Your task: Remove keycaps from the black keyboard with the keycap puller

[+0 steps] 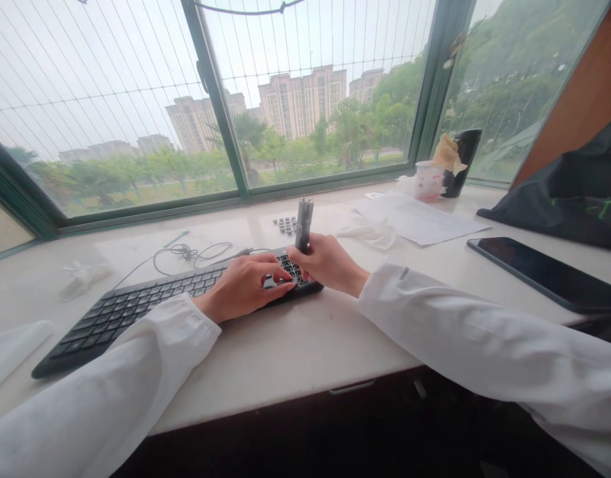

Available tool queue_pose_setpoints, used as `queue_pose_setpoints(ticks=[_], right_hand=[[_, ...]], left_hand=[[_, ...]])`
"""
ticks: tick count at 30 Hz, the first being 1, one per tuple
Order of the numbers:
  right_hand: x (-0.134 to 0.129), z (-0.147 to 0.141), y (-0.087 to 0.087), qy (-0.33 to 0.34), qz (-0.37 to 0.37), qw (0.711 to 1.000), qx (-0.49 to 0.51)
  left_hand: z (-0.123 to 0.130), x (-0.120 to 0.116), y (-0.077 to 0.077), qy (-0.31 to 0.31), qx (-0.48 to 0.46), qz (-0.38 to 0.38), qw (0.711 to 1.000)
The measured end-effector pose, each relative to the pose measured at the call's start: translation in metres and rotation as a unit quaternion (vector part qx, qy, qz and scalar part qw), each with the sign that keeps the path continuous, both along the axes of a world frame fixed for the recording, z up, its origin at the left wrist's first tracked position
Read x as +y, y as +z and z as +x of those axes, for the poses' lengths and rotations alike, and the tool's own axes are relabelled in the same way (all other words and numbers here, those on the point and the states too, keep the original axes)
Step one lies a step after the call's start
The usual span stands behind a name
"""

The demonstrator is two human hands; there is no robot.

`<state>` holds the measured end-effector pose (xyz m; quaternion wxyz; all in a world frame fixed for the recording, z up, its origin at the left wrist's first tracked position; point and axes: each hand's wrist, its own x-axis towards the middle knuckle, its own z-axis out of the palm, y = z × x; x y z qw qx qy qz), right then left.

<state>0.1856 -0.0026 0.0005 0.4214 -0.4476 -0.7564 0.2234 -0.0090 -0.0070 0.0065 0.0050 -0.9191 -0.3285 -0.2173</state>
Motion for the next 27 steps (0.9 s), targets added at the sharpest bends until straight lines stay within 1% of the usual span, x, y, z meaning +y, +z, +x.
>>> queue_pose_setpoints(ticks=[4, 7, 9, 13, 15, 18, 20, 24, 27], right_hand=[[0.006, -0.001, -0.004, 0.008, -0.052, 0.998, 0.02], [0.006, -0.003, -0.006, 0.012, -0.059, 0.998, 0.022], [0.004, -0.004, -0.008, 0.01, -0.024, 0.999, 0.022], [-0.002, -0.007, -0.009, 0.033, 0.089, 0.995, -0.012], [-0.005, -0.008, -0.008, 0.046, 0.119, 0.992, -0.023], [-0.008, -0.008, -0.008, 0.065, 0.128, 0.989, -0.032], [-0.009, -0.009, -0.008, 0.063, 0.134, 0.989, -0.029], [-0.008, -0.011, -0.01, 0.018, 0.144, 0.989, -0.017], [-0.006, -0.012, -0.011, -0.012, 0.123, 0.992, -0.025]], left_hand=[[-0.002, 0.002, -0.002, -0.003, -0.001, 0.007, 1.0], [-0.002, 0.002, -0.002, -0.004, -0.002, 0.002, 1.0], [-0.002, 0.002, -0.002, -0.004, -0.006, -0.007, 1.0], [-0.001, 0.002, -0.001, -0.007, -0.014, -0.023, 1.0], [-0.001, 0.003, -0.001, -0.005, -0.014, -0.028, 0.999], [-0.002, 0.004, -0.001, -0.006, -0.02, -0.031, 0.999], [-0.002, 0.005, -0.002, -0.006, -0.022, -0.031, 0.999], [-0.003, 0.005, -0.003, 0.004, -0.015, -0.032, 0.999], [-0.003, 0.006, -0.005, 0.006, -0.016, -0.028, 0.999]])
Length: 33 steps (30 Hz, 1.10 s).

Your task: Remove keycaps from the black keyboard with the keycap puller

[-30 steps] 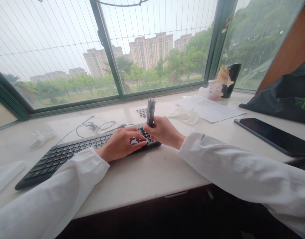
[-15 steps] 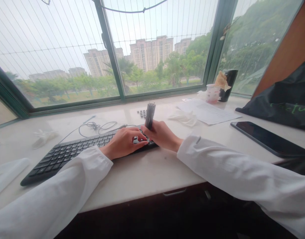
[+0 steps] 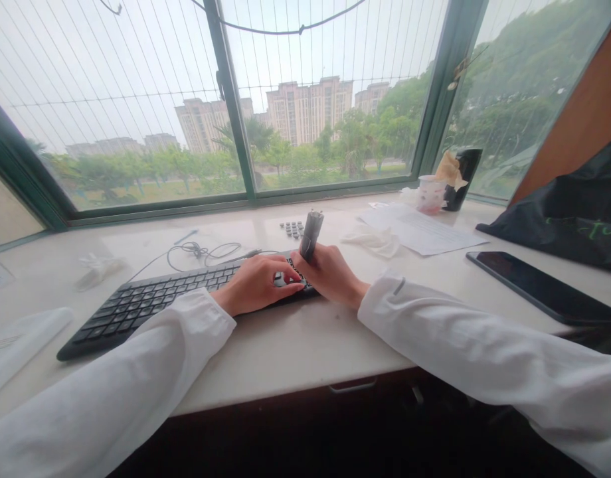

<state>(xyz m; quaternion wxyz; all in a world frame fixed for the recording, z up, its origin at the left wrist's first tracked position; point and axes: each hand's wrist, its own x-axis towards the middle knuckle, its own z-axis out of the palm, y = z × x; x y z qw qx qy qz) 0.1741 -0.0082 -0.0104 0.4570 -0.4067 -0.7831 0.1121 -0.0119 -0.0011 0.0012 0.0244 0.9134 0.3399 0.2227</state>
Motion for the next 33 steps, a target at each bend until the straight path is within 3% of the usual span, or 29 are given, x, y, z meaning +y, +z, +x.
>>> queue_pose_setpoints(ticks=[9, 17, 21, 25, 29, 33], right_hand=[[-0.006, -0.002, 0.007, 0.03, -0.049, 0.997, -0.054], [-0.005, -0.007, 0.005, -0.063, -0.15, 0.986, -0.047], [-0.005, -0.007, 0.001, -0.042, -0.1, 0.993, -0.046], [-0.003, -0.003, -0.002, 0.009, -0.011, 0.994, -0.108], [0.001, 0.001, -0.005, 0.033, 0.001, 0.988, -0.151], [0.002, 0.001, -0.009, 0.014, 0.023, 0.989, -0.145]], left_hand=[[-0.003, 0.0, 0.008, -0.049, 0.024, -0.004, 0.998], [-0.002, 0.0, 0.007, -0.025, 0.0, -0.036, 0.999], [-0.002, 0.001, 0.004, -0.018, -0.013, -0.036, 0.999], [-0.002, 0.002, 0.003, -0.028, -0.025, -0.041, 0.998], [-0.002, 0.002, 0.001, -0.025, -0.034, -0.033, 0.999], [-0.001, 0.001, -0.001, -0.016, -0.026, -0.011, 0.999]])
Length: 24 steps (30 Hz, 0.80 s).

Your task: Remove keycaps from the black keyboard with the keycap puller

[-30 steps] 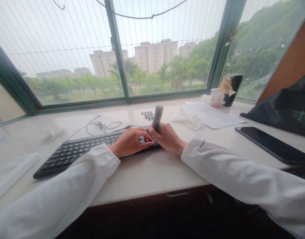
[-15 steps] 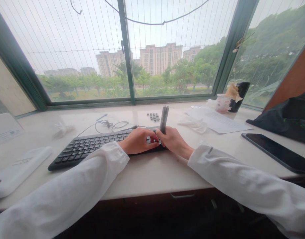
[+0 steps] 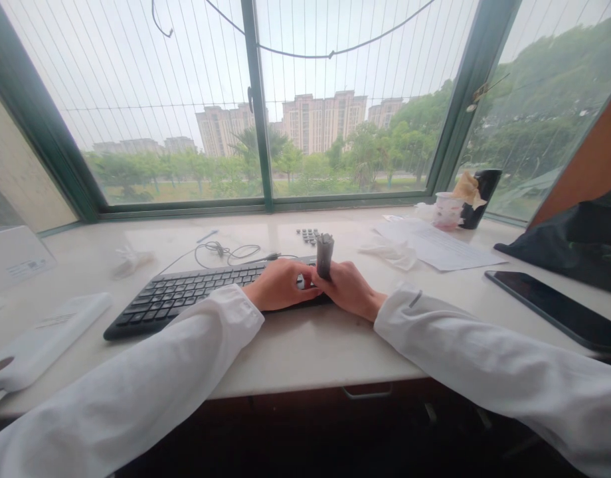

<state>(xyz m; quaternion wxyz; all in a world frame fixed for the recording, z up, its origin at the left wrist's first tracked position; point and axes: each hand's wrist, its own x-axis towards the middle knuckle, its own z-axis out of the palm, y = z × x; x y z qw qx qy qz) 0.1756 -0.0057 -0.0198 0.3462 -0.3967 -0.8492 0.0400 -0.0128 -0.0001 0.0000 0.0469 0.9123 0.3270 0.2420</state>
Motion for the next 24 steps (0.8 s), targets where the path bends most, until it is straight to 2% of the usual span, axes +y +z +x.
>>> queue_pose_setpoints(ticks=[7, 14, 18, 24], right_hand=[[-0.002, 0.0, -0.005, 0.03, 0.075, 0.996, -0.044], [-0.002, 0.003, -0.007, 0.053, 0.14, 0.987, -0.063], [-0.002, 0.003, -0.007, 0.06, 0.14, 0.986, -0.063], [0.002, 0.006, -0.011, 0.127, 0.133, 0.98, -0.077]], left_hand=[[0.001, -0.002, -0.003, 0.004, 0.032, 0.04, 0.999], [0.002, -0.01, 0.002, -0.003, 0.038, 0.058, 0.998], [0.0, -0.009, 0.003, -0.002, 0.049, 0.048, 0.998], [-0.014, 0.003, 0.007, -0.041, 0.069, 0.026, 0.996]])
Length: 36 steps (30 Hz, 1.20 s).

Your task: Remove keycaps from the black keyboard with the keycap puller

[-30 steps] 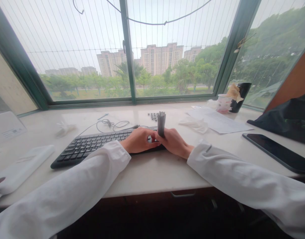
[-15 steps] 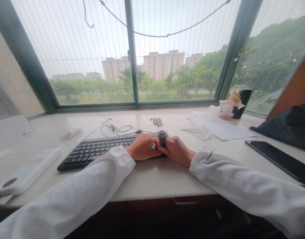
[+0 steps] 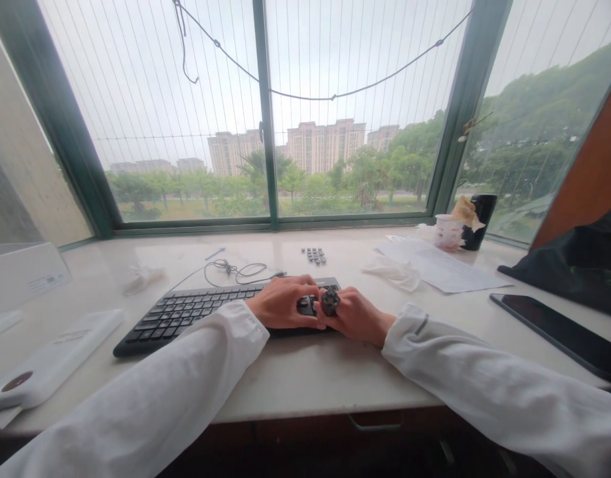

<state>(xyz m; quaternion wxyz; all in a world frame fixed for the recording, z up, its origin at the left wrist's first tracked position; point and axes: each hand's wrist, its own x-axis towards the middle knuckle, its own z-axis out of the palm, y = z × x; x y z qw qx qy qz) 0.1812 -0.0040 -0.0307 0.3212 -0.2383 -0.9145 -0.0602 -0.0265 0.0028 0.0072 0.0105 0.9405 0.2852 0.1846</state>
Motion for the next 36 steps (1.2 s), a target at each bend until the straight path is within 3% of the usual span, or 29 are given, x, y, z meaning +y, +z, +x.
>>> queue_pose_setpoints(ticks=[6, 13, 26, 30, 36], right_hand=[[0.0007, 0.0008, 0.0006, -0.003, -0.021, 0.999, 0.035], [0.0028, 0.0028, -0.0041, -0.002, 0.039, 0.999, 0.019], [-0.006, -0.0002, 0.0033, 0.028, 0.055, 0.998, 0.009], [-0.0016, 0.0012, -0.0004, 0.018, 0.009, 1.0, 0.022], [-0.0003, -0.0011, 0.0051, -0.036, -0.128, 0.986, 0.098]], left_hand=[[-0.0001, 0.0049, 0.0023, -0.086, -0.033, -0.041, 0.995], [0.0039, 0.0036, 0.0064, -0.113, -0.055, -0.104, 0.987], [0.0043, 0.0107, -0.0027, -0.118, -0.039, -0.047, 0.991], [0.0046, 0.0078, -0.0003, -0.119, -0.036, -0.039, 0.991], [0.0066, 0.004, 0.0022, -0.156, -0.044, -0.037, 0.986]])
